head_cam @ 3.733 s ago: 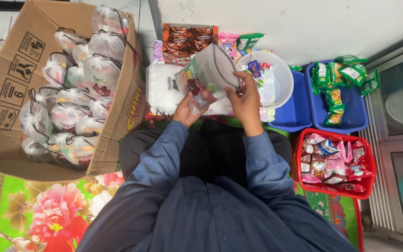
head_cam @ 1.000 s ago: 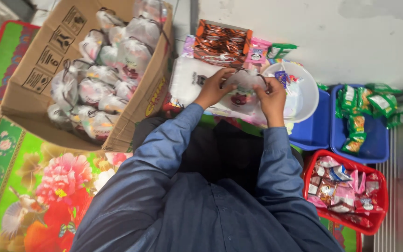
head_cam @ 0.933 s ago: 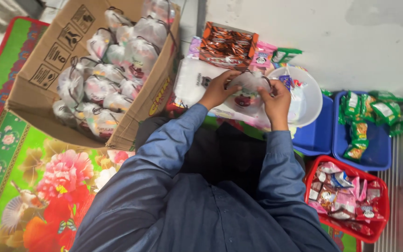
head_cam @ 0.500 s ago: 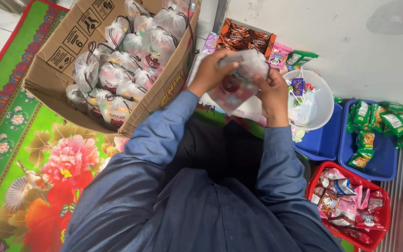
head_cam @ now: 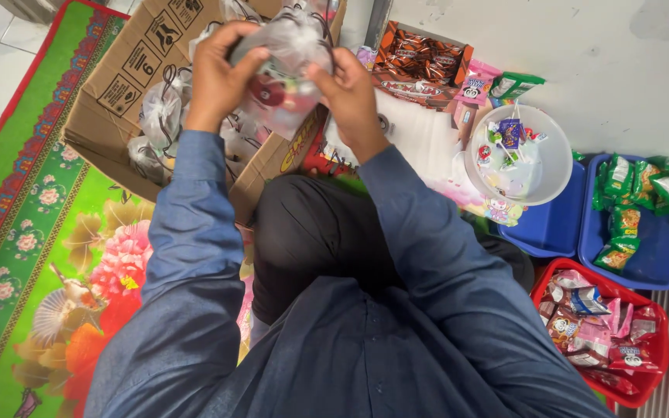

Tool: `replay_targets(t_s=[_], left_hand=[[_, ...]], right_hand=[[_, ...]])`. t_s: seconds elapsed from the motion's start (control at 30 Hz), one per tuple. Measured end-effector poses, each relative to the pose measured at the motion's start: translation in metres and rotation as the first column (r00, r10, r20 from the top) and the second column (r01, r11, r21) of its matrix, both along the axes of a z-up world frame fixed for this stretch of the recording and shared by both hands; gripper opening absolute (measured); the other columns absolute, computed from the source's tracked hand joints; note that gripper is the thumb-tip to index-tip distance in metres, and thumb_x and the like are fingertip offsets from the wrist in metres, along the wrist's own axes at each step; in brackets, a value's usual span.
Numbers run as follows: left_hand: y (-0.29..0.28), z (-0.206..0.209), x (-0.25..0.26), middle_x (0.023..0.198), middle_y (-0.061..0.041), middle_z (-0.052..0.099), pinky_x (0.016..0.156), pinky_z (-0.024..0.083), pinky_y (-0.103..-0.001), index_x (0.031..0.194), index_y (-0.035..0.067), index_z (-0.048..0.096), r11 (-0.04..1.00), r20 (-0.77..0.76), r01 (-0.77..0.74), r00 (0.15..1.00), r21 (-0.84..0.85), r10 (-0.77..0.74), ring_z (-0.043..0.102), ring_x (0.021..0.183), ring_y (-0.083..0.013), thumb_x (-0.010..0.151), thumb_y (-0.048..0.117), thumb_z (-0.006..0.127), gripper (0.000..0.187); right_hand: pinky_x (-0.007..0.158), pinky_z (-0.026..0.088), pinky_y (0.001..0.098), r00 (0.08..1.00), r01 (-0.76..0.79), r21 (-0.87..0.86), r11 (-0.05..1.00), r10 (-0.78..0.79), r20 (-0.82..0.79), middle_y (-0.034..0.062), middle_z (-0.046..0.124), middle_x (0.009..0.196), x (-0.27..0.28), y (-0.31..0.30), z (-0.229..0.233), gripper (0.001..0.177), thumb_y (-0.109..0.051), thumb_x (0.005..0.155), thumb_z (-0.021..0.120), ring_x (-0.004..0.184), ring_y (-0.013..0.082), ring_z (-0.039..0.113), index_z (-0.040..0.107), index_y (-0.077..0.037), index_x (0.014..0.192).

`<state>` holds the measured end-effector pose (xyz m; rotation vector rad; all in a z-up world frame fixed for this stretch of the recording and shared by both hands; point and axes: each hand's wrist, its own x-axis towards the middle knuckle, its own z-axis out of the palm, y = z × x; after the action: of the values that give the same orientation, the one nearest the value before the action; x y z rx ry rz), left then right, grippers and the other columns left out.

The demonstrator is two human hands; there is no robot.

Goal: Packing various snack packets into small plastic bags for distribution

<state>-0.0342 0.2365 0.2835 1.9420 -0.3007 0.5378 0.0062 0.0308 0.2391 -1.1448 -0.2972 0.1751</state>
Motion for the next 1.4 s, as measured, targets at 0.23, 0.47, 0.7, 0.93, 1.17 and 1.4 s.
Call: replay_targets(t_s=[0.23, 0.47, 0.7, 0.93, 1.17, 1.4], left_hand=[[0.046, -0.036, -0.004, 0.108, -0.009, 0.067, 0.087, 0.056, -0.037, 0.109, 0.007, 0.067, 0.993, 0.169, 0.019, 0.986, -0.116, 0.001, 0.064, 0.1, -0.0227, 0.104, 0.028, 0.074, 0.023], [0.061, -0.045, 0.0, 0.106, -0.008, 0.067, 0.086, 0.051, -0.037, 0.109, 0.006, 0.065, 0.993, 0.197, -0.084, 0.975, -0.088, 0.1, 0.062, 0.098, -0.0226, 0.105, 0.013, 0.071, 0.01], [0.051, -0.069, 0.001, 0.129, -0.007, 0.067, 0.099, 0.046, -0.043, 0.135, 0.021, 0.057, 0.95, -0.528, -0.124, 0.807, 0.286, 0.264, 0.061, 0.118, -0.0289, 0.097, 0.027, 0.07, 0.04], [0.012, -0.056, 0.014, 0.162, -0.022, 0.036, 0.122, 0.025, -0.041, 0.159, 0.006, 0.026, 0.942, -0.157, -0.067, 0.98, 0.328, 0.124, 0.036, 0.149, -0.0375, 0.082, -0.002, 0.055, 0.083], [-0.1, -0.049, 0.026, 0.162, -0.026, 0.04, 0.112, 0.0, -0.07, 0.159, 0.003, 0.031, 0.869, -0.092, -0.064, 0.988, 0.491, 0.125, 0.028, 0.15, -0.047, 0.094, 0.002, 0.059, 0.071], [-0.223, -0.085, 0.018, 0.145, -0.033, 0.054, 0.115, 0.027, -0.061, 0.153, 0.002, 0.05, 0.907, 0.026, 0.225, 0.968, 0.354, -0.251, 0.046, 0.137, -0.0493, 0.092, -0.007, 0.067, 0.064]], right_hand=[[0.074, 0.049, 0.022, 0.938, 0.055, -0.029, 0.998, -0.042, 0.344, 0.0006, 0.068, 0.09, 0.008, 0.053, -0.016, 0.009, -0.011, 0.094, 0.072, 0.083, 0.0091, 0.062, 0.065, -0.009, 0.098], [0.084, 0.05, 0.0233, 0.918, 0.021, 0.066, 0.998, -0.045, 0.393, 0.0015, 0.061, 0.095, 0.019, 0.074, -0.034, 0.011, -0.003, 0.095, 0.069, 0.092, 0.0098, 0.059, 0.061, -0.007, 0.102], [0.094, 0.059, 0.0316, 0.955, -0.01, -0.411, 0.911, 0.131, 0.268, 0.0213, 0.062, 0.133, 0.011, 0.037, -0.059, 0.05, -0.01, 0.092, 0.077, 0.114, 0.0246, 0.071, 0.054, -0.018, 0.135], [0.092, 0.058, 0.028, 0.953, 0.268, -0.189, 0.945, -0.231, 0.194, 0.0142, 0.073, 0.109, 0.005, -0.11, -0.067, 0.03, -0.007, 0.093, 0.069, 0.109, 0.0165, 0.07, 0.065, -0.007, 0.123], [0.072, 0.065, 0.0272, 0.748, 0.652, -0.198, 0.732, -0.664, 0.008, 0.0129, 0.075, 0.087, -0.035, -0.321, -0.094, 0.014, -0.011, 0.088, 0.074, 0.074, 0.0177, 0.074, 0.072, -0.004, 0.101], [0.067, 0.071, 0.0258, 0.307, 0.881, -0.341, 0.328, -0.945, -0.115, 0.0139, 0.075, 0.089, -0.134, -0.506, -0.158, 0.016, -0.006, 0.092, 0.067, 0.074, 0.018, 0.079, 0.072, -0.003, 0.106]])
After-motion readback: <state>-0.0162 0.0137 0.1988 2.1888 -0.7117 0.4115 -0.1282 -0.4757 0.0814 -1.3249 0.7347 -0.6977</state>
